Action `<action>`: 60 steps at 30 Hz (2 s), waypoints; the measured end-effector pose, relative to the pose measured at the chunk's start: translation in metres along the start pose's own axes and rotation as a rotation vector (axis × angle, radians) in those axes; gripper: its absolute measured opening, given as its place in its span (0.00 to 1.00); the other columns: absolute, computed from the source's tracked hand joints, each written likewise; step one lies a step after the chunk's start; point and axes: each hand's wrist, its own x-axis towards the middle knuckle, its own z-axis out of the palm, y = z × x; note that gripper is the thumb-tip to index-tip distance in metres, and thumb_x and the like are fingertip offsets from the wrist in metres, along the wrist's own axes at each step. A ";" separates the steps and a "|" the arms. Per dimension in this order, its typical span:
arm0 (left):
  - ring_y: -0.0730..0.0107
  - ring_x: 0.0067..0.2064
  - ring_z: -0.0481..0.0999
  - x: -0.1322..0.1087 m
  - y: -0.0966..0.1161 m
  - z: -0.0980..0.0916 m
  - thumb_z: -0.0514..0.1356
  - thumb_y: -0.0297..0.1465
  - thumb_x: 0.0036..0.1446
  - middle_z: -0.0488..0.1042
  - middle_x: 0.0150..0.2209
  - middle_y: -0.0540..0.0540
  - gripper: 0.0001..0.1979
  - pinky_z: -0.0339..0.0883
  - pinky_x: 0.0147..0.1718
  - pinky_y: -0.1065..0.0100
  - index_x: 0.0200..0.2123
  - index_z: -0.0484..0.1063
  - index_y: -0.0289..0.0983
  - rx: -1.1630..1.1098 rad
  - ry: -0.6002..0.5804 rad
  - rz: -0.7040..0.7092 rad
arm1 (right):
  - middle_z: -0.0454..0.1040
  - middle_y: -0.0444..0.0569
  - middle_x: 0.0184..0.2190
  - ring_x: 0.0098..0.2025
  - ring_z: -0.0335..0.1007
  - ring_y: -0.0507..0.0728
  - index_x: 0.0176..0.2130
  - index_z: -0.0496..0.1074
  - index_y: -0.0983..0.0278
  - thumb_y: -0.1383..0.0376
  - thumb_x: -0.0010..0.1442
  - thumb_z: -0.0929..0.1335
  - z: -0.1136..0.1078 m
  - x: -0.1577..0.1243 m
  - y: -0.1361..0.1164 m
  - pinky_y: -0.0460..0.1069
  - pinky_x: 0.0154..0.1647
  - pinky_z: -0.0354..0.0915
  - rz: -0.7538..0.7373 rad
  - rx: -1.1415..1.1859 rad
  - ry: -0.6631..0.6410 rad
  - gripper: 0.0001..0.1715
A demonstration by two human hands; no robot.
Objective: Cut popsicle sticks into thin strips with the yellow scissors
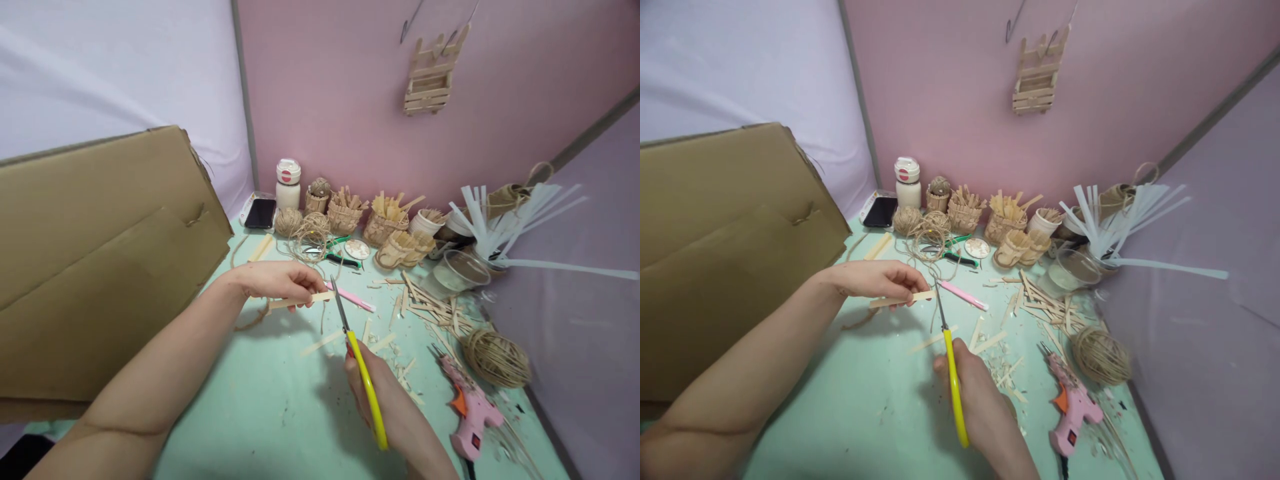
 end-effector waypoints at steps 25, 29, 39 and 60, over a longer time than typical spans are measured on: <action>0.75 0.30 0.67 -0.011 -0.003 -0.015 0.60 0.31 0.49 0.70 0.28 0.52 0.08 0.58 0.27 0.75 0.34 0.68 0.36 0.253 0.085 0.005 | 0.63 0.40 0.18 0.20 0.57 0.51 0.28 0.61 0.60 0.58 0.61 0.62 -0.006 -0.003 -0.014 0.44 0.21 0.47 0.021 -0.079 -0.086 0.12; 0.75 0.30 0.67 -0.012 -0.004 -0.017 0.60 0.31 0.49 0.69 0.28 0.52 0.07 0.57 0.27 0.74 0.33 0.67 0.36 0.289 0.102 -0.005 | 0.60 0.38 0.16 0.19 0.56 0.50 0.28 0.60 0.60 0.60 0.62 0.61 -0.008 -0.003 -0.015 0.44 0.21 0.47 0.024 -0.102 -0.122 0.11; 0.75 0.32 0.69 0.000 -0.008 -0.013 0.59 0.35 0.52 0.68 0.30 0.51 0.12 0.62 0.33 0.72 0.40 0.68 0.36 0.031 0.200 0.061 | 0.57 0.35 0.16 0.17 0.53 0.50 0.31 0.56 0.60 0.49 0.65 0.57 -0.003 0.006 -0.007 0.45 0.21 0.50 -0.011 0.014 0.036 0.19; 0.76 0.32 0.65 0.028 -0.008 0.018 0.60 0.38 0.52 0.69 0.29 0.51 0.12 0.57 0.31 0.72 0.31 0.71 0.35 -0.213 0.417 0.125 | 0.57 0.37 0.21 0.20 0.54 0.50 0.33 0.56 0.60 0.48 0.66 0.54 0.002 0.009 -0.006 0.45 0.22 0.54 -0.074 0.094 0.149 0.20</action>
